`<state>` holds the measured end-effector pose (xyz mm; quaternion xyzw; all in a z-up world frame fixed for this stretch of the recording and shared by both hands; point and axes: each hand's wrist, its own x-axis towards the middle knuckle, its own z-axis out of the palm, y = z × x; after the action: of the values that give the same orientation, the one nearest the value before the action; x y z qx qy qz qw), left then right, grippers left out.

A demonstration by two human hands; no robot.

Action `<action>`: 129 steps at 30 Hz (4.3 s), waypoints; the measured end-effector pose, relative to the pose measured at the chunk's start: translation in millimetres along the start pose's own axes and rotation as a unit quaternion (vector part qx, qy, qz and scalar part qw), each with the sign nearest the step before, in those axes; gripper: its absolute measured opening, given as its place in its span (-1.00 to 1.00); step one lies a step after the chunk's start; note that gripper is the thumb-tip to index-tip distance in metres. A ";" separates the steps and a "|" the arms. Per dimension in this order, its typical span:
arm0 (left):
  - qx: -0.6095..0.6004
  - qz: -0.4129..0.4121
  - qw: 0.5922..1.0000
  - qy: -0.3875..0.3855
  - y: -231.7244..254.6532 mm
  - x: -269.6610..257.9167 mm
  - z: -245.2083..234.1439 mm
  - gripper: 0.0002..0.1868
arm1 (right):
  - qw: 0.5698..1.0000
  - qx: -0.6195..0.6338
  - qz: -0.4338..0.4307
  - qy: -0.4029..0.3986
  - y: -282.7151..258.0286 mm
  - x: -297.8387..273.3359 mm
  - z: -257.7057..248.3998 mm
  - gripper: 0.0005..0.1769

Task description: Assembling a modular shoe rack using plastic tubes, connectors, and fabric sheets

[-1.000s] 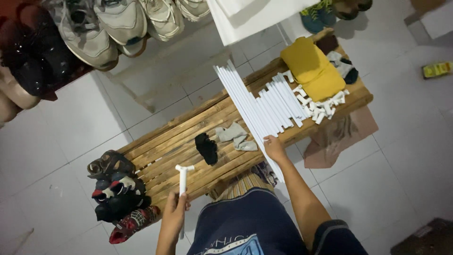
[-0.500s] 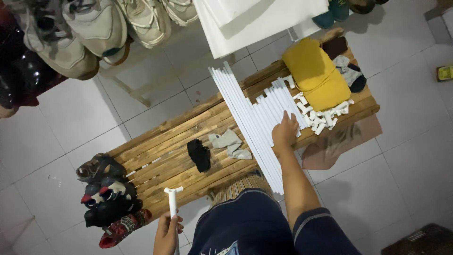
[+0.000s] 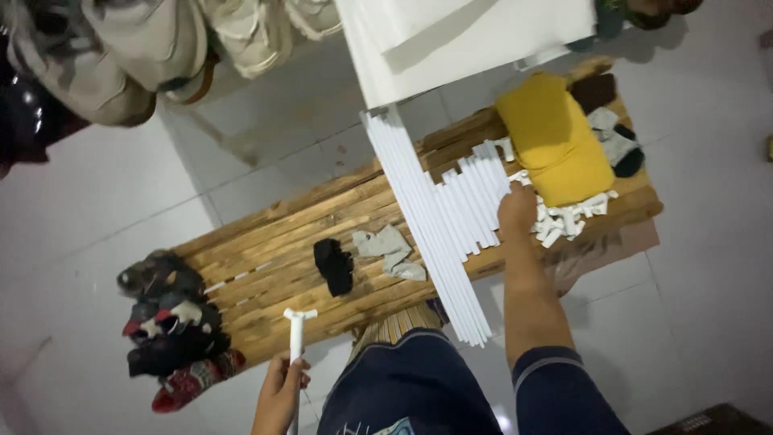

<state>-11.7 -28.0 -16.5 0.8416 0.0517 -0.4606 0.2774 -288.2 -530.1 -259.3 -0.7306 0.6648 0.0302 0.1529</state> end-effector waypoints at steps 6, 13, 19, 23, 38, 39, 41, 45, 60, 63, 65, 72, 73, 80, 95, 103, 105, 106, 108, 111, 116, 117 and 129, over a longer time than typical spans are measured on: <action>-0.048 0.019 0.998 -0.031 24.8 -9.2 20.2 -0.85 | 0.998 -0.048 0.027 0.005 15.8 20.5 25.5 -0.73; -0.064 0.035 0.996 -0.049 67.7 -32.1 30.1 -0.89 | 0.999 -0.035 0.005 -0.018 5.9 20.1 10.0 -0.80; -0.137 0.082 0.985 -0.064 57.1 -22.8 38.5 -0.85 | 0.997 -0.009 -0.059 0.047 3.5 3.8 -15.6 -0.78; -0.135 0.066 0.987 -0.047 106.6 -43.0 32.6 -0.63 | 0.993 0.109 -0.045 0.030 -34.9 -40.8 -79.2 -0.87; -0.281 0.129 0.947 -0.087 103.3 85.2 -21.0 -0.46 | 0.857 0.260 -0.265 -0.358 -214.4 -298.1 -270.2 -0.62; -0.286 0.114 0.945 -0.107 107.1 89.2 -28.1 -0.35 | 0.842 0.240 -0.276 -0.396 -223.7 -305.2 -274.5 -0.57; -0.274 0.141 0.946 -0.103 120.8 70.4 -48.2 -0.38 | 0.844 0.246 -0.290 -0.377 -236.5 -320.1 -270.5 -0.58; -0.283 0.173 0.938 -0.098 132.4 53.5 -76.5 -0.42 | 0.856 0.249 -0.278 -0.358 -264.3 -346.8 -277.1 -0.53; -0.256 0.254 0.929 -0.087 107.3 46.6 -125.1 -0.53 | 0.882 0.070 -0.403 -0.235 -272.0 -390.0 -262.6 -0.48; -0.142 0.235 0.961 -0.031 124.7 8.3 -139.3 -0.37 | 0.876 0.018 -0.439 -0.201 -271.6 -395.3 -273.9 -0.38; -0.139 0.232 0.963 -0.015 123.1 15.6 -132.3 -0.42 | 0.872 -0.011 -0.462 -0.159 -270.2 -400.5 -272.8 -0.36; -0.073 0.287 0.955 -0.004 117.4 17.9 -110.6 -0.45 | 0.864 0.011 -0.498 -0.078 -261.2 -414.1 -269.0 -0.35; -0.070 0.289 0.955 -0.007 121.1 12.4 -111.8 -0.45 | 0.866 0.012 -0.494 -0.076 -261.6 -412.8 -270.5 -0.35; -0.106 0.273 0.956 -0.016 140.6 -7.4 -88.8 -0.53 | 0.884 0.101 -0.446 -0.099 -269.4 -401.1 -276.0 -0.59; -0.361 0.161 0.880 -0.264 109.6 -57.7 3.4 -0.64 | 0.855 0.253 -0.416 -0.180 -244.5 -356.8 -270.2 -0.67; -0.436 0.179 0.846 -0.251 117.0 -49.6 21.3 -0.93 | 0.786 0.414 -0.314 -0.335 -193.5 -274.2 -248.4 -0.65; -0.446 0.143 0.858 -0.212 128.9 -59.4 18.5 -0.93 | 0.873 0.302 -0.034 -0.381 -181.6 -243.2 -268.5 -0.67; -0.446 0.142 0.859 -0.209 125.3 -54.5 22.4 -0.93 | 0.872 0.302 -0.034 -0.384 -151.1 -216.6 -235.6 -0.67; -0.453 0.179 0.853 -0.185 117.5 -44.5 29.4 -0.90 | 0.909 0.338 -0.020 -0.242 -90.7 -165.1 -168.1 -0.80; -0.447 0.163 0.864 -0.165 121.2 -47.8 36.5 -0.91 | 0.930 0.264 0.143 -0.212 -47.6 -113.5 -160.6 -0.68; -0.452 0.134 0.872 -0.131 116.3 -46.1 56.0 -0.92 | 0.973 0.228 -0.048 0.006 86.3 -30.6 -27.1 -0.64; -0.451 0.135 0.873 -0.128 117.6 -48.4 58.2 -0.90 | 0.980 0.183 -0.072 0.043 94.5 -22.5 -23.0 -0.55; -0.476 0.124 0.862 -0.121 127.5 -60.5 72.2 -0.92 | 0.994 -0.071 -0.002 -0.083 54.6 -5.4 -39.9 -0.54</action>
<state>-56.5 -162.1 55.1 0.5443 0.1263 -0.4395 0.7033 -348.6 -539.2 -230.1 -0.7362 0.6442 0.1376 0.1553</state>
